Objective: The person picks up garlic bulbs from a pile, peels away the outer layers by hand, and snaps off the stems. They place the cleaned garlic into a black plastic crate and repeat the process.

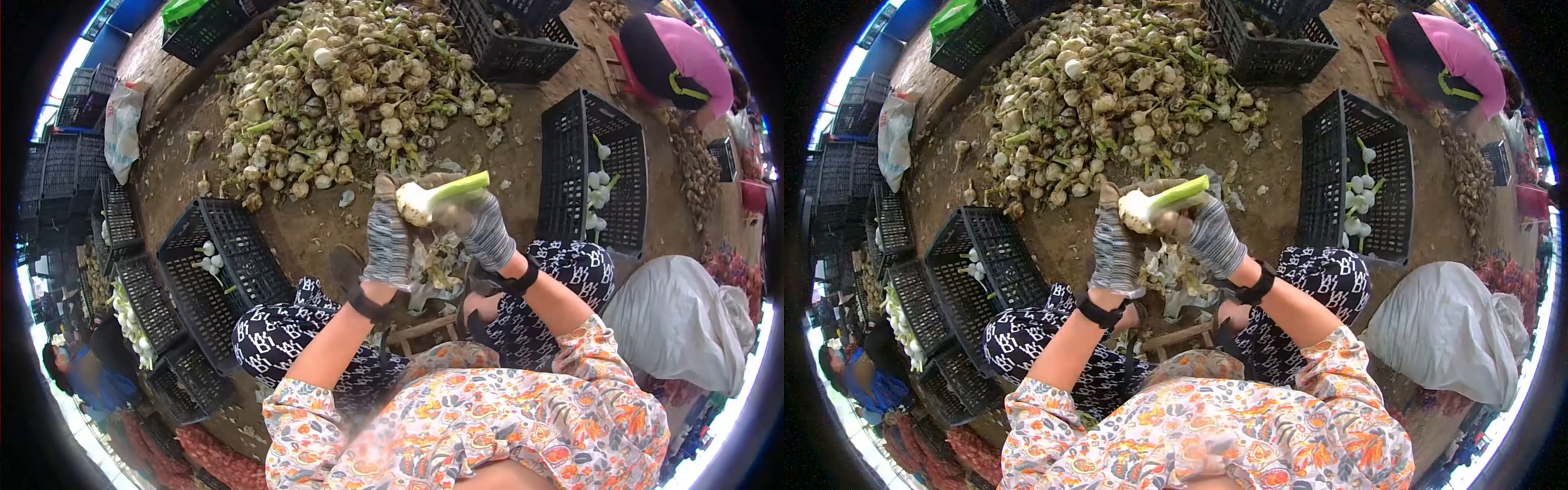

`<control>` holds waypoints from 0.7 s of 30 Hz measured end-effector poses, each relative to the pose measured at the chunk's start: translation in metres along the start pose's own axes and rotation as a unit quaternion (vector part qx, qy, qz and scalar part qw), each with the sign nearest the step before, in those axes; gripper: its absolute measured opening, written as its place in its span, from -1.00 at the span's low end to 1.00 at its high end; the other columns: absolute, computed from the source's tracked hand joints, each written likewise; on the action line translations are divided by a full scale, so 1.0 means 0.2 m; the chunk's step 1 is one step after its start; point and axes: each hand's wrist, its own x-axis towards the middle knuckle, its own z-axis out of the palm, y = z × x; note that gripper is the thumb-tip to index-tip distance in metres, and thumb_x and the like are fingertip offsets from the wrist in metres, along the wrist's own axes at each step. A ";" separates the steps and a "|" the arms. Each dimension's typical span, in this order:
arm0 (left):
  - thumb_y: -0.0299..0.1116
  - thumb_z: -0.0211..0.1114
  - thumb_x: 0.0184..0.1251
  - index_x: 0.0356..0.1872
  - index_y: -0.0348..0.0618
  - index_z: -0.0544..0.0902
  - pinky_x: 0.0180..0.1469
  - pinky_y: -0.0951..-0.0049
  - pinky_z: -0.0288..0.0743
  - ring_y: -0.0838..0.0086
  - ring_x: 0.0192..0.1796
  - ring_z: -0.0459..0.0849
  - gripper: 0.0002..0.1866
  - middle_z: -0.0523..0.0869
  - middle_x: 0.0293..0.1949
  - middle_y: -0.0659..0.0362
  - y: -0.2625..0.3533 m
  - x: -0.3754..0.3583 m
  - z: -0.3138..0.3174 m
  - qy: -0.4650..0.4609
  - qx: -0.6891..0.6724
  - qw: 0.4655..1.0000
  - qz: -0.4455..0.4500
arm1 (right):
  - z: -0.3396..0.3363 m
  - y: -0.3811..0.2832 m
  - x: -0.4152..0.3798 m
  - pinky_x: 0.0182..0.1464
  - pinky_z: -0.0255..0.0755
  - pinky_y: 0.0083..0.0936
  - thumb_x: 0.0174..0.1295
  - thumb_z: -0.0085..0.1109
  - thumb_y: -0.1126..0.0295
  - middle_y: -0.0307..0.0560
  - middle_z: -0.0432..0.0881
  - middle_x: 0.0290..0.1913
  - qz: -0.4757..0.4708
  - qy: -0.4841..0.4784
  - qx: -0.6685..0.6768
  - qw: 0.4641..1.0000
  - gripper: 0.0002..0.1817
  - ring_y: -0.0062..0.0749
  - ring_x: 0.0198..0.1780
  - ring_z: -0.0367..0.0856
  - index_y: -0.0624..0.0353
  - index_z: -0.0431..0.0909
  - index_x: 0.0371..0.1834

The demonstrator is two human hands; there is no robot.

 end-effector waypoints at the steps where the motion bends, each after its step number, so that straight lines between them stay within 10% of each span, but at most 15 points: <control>1: 0.21 -0.11 0.28 -0.19 -0.25 0.53 -0.66 0.62 0.41 0.55 -0.53 0.59 -0.38 0.64 -0.42 0.15 -0.02 0.00 0.00 0.015 0.012 1.000 0.007 | 0.01 0.02 -0.01 -0.19 0.44 -0.64 0.14 0.21 0.27 -0.16 0.61 -0.22 0.010 0.019 0.034 0.999 -0.63 -0.61 -0.25 0.53 0.27 0.49 -0.07; 9: 0.17 -0.05 0.28 0.01 -0.17 0.45 -0.35 0.55 0.59 0.47 -0.28 0.64 -0.42 0.61 -0.22 0.14 0.00 0.03 -0.12 -0.110 -0.001 0.991 -0.072 | -0.06 -0.10 0.04 -0.30 0.42 -0.67 0.19 0.14 0.28 -0.20 0.62 -0.37 0.154 0.013 -0.064 0.986 -0.71 -0.69 -0.36 0.50 0.31 0.56 -0.19; 13: -0.32 0.18 0.26 0.32 -0.09 0.11 0.06 0.44 0.46 0.47 0.05 0.48 -0.36 0.41 0.08 0.12 -0.10 0.00 -0.07 -0.092 0.226 0.941 0.236 | -0.08 -0.04 0.06 -0.33 0.41 -0.67 0.20 0.13 0.20 -0.19 0.62 -0.41 0.159 0.050 -0.061 0.984 -0.65 -0.70 -0.39 0.49 0.34 0.56 -0.21; 21: -0.47 0.36 0.06 0.27 -0.16 0.18 0.14 0.39 0.37 0.41 0.09 0.44 -0.27 0.43 0.06 0.13 -0.13 0.02 -0.08 -0.104 0.171 0.951 0.234 | -0.06 -0.10 0.07 -0.30 0.39 -0.68 0.19 0.15 0.23 -0.23 0.59 -0.36 0.184 0.040 0.042 0.981 -0.66 -0.71 -0.32 0.48 0.35 0.53 -0.19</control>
